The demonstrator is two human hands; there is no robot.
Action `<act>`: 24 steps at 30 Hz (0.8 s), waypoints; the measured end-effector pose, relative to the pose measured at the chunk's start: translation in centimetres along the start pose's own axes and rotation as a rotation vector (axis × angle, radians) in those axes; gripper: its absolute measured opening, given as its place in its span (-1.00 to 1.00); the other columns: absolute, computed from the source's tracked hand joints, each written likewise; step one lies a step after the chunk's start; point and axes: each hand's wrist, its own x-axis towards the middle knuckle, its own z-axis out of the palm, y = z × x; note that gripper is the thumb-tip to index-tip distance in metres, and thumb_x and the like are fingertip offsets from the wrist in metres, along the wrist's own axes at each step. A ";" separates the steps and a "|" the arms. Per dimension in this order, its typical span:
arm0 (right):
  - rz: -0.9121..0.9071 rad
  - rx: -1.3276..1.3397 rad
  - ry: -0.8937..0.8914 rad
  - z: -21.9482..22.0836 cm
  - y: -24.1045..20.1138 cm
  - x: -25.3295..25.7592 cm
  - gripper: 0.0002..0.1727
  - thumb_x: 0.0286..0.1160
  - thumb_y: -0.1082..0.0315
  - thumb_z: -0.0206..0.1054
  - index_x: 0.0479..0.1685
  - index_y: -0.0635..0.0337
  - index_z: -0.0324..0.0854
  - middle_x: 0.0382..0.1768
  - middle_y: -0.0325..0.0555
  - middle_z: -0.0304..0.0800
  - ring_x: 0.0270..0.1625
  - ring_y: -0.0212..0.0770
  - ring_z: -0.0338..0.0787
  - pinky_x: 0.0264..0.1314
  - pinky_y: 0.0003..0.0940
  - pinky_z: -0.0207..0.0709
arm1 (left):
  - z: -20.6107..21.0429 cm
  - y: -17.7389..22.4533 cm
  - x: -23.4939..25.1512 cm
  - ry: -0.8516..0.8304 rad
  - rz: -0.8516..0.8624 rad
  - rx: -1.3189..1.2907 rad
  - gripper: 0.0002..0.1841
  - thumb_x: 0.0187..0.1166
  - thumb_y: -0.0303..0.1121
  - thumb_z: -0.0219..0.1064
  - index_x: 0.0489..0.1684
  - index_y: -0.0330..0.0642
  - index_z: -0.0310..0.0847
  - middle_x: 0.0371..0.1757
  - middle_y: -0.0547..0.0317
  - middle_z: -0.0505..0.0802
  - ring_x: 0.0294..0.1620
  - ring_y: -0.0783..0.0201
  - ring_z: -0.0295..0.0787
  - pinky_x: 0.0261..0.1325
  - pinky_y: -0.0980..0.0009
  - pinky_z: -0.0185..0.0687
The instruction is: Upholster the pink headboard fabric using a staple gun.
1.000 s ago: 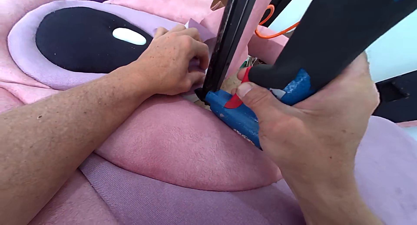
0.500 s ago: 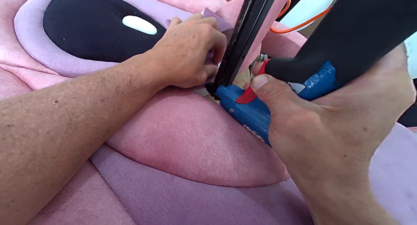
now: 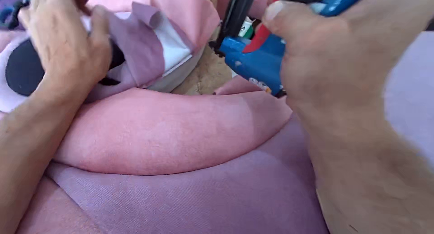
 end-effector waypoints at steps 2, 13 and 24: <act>0.035 0.023 0.031 -0.2 0.3 0.2 -0.55 0.16 0.27 0.59 0.06 0.19 0.61 -0.13 -0.27 0.78 -0.08 -0.47 0.82 0.00 -0.46 0.75 | -0.8 0.1 -1.2 -0.066 -0.118 0.104 -0.23 0.80 0.17 -0.31 0.14 -0.44 0.58 0.14 -0.59 0.73 0.33 -0.60 0.58 0.25 -0.64 0.22; 0.440 0.128 0.178 -1.0 1.5 1.1 -0.35 0.16 0.24 0.60 0.30 0.20 0.48 -0.16 -0.12 0.79 -0.11 -0.23 0.83 -0.06 -0.13 0.72 | 0.2 10.8 -2.2 -0.141 -0.349 -0.716 -0.69 0.54 -0.33 0.46 0.13 -0.29 0.65 -0.12 0.03 0.89 -0.08 0.21 0.89 0.09 0.07 0.84; 0.502 0.194 0.117 -1.3 2.5 1.3 -0.31 0.20 0.27 0.63 0.36 0.25 0.42 0.00 0.02 0.75 0.04 -0.13 0.81 0.12 -0.02 0.70 | -0.3 18.5 -1.2 -0.941 -0.320 -0.062 -0.71 0.62 -0.20 0.20 -0.15 -0.23 0.74 -0.06 -0.20 0.84 0.11 -0.22 0.79 0.02 -0.32 0.63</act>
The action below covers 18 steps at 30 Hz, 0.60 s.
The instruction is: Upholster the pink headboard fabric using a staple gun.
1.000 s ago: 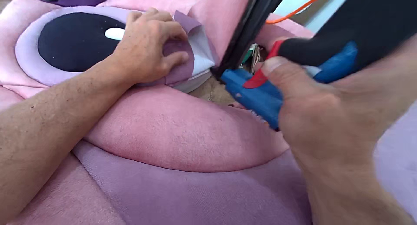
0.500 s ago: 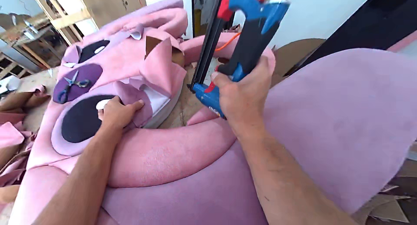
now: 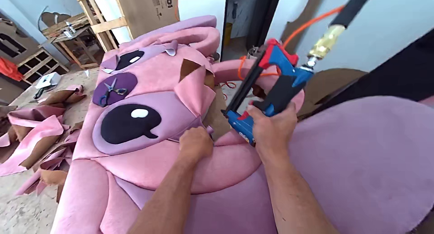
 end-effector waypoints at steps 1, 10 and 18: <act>0.005 -0.008 -0.010 0.0 0.2 0.1 -0.29 0.25 0.26 0.62 0.40 0.27 0.39 0.04 0.07 0.74 0.07 -0.07 0.80 0.14 0.04 0.69 | -0.2 0.2 0.0 -0.016 -0.009 -0.013 -0.71 0.62 -0.19 0.22 -0.14 -0.25 0.74 -0.03 -0.21 0.84 0.13 -0.21 0.79 0.04 -0.31 0.64; 0.011 -0.094 0.050 1.4 0.4 1.5 -0.24 0.25 0.34 0.64 0.48 0.30 0.36 0.14 0.18 0.70 0.15 0.03 0.77 0.23 0.11 0.63 | -0.8 -0.1 1.0 -0.107 0.019 -0.105 -0.67 0.66 -0.13 0.21 -0.14 -0.22 0.75 0.00 -0.12 0.85 0.16 -0.11 0.80 0.09 -0.19 0.67; 0.035 -0.088 0.037 2.1 0.8 1.8 -0.30 0.24 0.32 0.66 0.40 0.27 0.42 0.00 0.08 0.74 0.00 -0.04 0.80 0.07 0.05 0.68 | -0.7 -0.8 1.5 -0.049 0.086 -0.130 -0.69 0.70 -0.16 0.12 -0.12 -0.13 0.75 -0.08 -0.03 0.86 0.12 -0.06 0.80 0.10 -0.14 0.64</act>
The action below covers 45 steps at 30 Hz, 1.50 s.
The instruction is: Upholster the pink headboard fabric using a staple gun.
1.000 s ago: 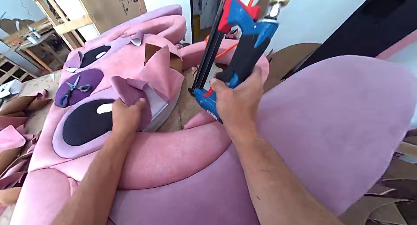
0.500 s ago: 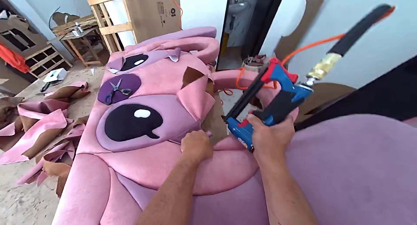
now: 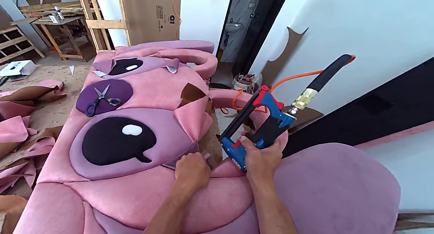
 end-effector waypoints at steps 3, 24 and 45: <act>0.005 0.026 -0.002 -0.1 0.1 -0.2 -0.33 0.27 0.25 0.64 0.36 0.23 0.44 -0.05 0.03 0.77 -0.07 -0.09 0.82 -0.01 0.00 0.72 | 1.5 -2.3 -0.9 0.278 0.268 -0.067 -0.71 0.74 -0.18 0.13 -0.10 -0.09 0.78 -0.27 0.01 0.86 -0.07 -0.06 0.84 0.04 -0.19 0.67; 0.171 0.249 -0.153 0.2 -0.5 -0.7 -0.43 0.20 0.28 0.59 0.22 0.13 0.46 -0.25 -0.20 0.75 -0.23 -0.32 0.82 -0.18 -0.26 0.73 | -5.8 -5.3 -1.0 0.825 0.182 -0.045 -0.54 0.86 -0.18 0.01 -0.29 -0.43 0.61 -0.46 -0.13 0.69 -0.40 0.01 0.68 -0.27 -0.13 0.57; -0.673 -0.075 -0.449 1.1 0.2 -4.2 -0.33 0.34 0.33 0.58 0.40 0.28 0.32 0.13 -0.15 0.85 0.17 -0.22 0.89 0.27 -0.22 0.82 | -7.3 -13.6 7.1 0.844 0.106 -0.295 -0.53 0.75 -0.10 -0.02 -0.48 -0.24 0.58 -0.34 -0.03 0.73 -0.14 0.00 0.73 -0.06 -0.14 0.49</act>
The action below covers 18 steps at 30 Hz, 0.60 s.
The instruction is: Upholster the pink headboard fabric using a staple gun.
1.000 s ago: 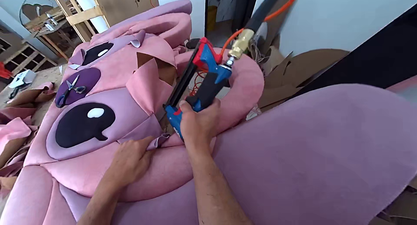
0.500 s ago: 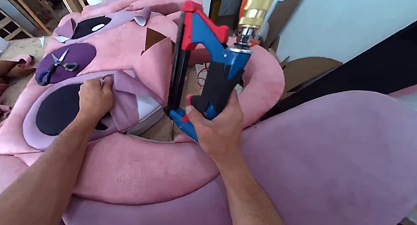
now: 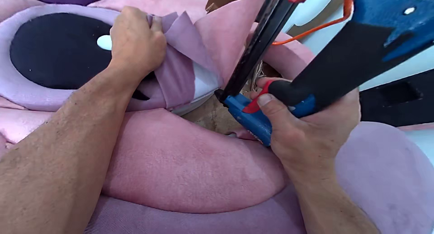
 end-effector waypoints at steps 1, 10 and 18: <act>-0.010 -0.035 -0.001 0.1 -0.1 0.0 -0.32 0.34 0.30 0.58 0.40 0.29 0.32 0.13 -0.15 0.84 0.19 -0.25 0.88 0.28 -0.25 0.80 | 0.0 0.2 -0.1 -0.005 -0.018 0.002 -0.53 0.75 -0.10 -0.02 -0.48 -0.23 0.58 -0.32 -0.03 0.73 -0.12 0.00 0.73 -0.04 -0.14 0.48; -0.065 -0.083 0.014 0.4 -0.2 -0.1 -0.36 0.35 0.29 0.58 0.35 0.29 0.35 0.12 -0.15 0.84 0.19 -0.26 0.87 0.33 -0.25 0.77 | -0.2 0.6 0.1 -0.040 -0.071 0.006 -0.54 0.75 -0.08 -0.03 -0.33 -0.24 0.64 -0.16 -0.06 0.78 0.04 -0.01 0.74 0.08 -0.13 0.50; -0.067 -0.017 0.016 0.5 -0.2 -0.1 -0.39 0.34 0.38 0.55 0.33 0.28 0.33 0.11 -0.13 0.85 0.18 -0.19 0.89 0.30 -0.19 0.80 | -0.1 0.6 0.3 -0.048 -0.084 -0.003 -0.56 0.75 -0.08 -0.02 -0.34 -0.21 0.63 -0.20 -0.02 0.76 0.00 0.02 0.74 0.03 -0.12 0.50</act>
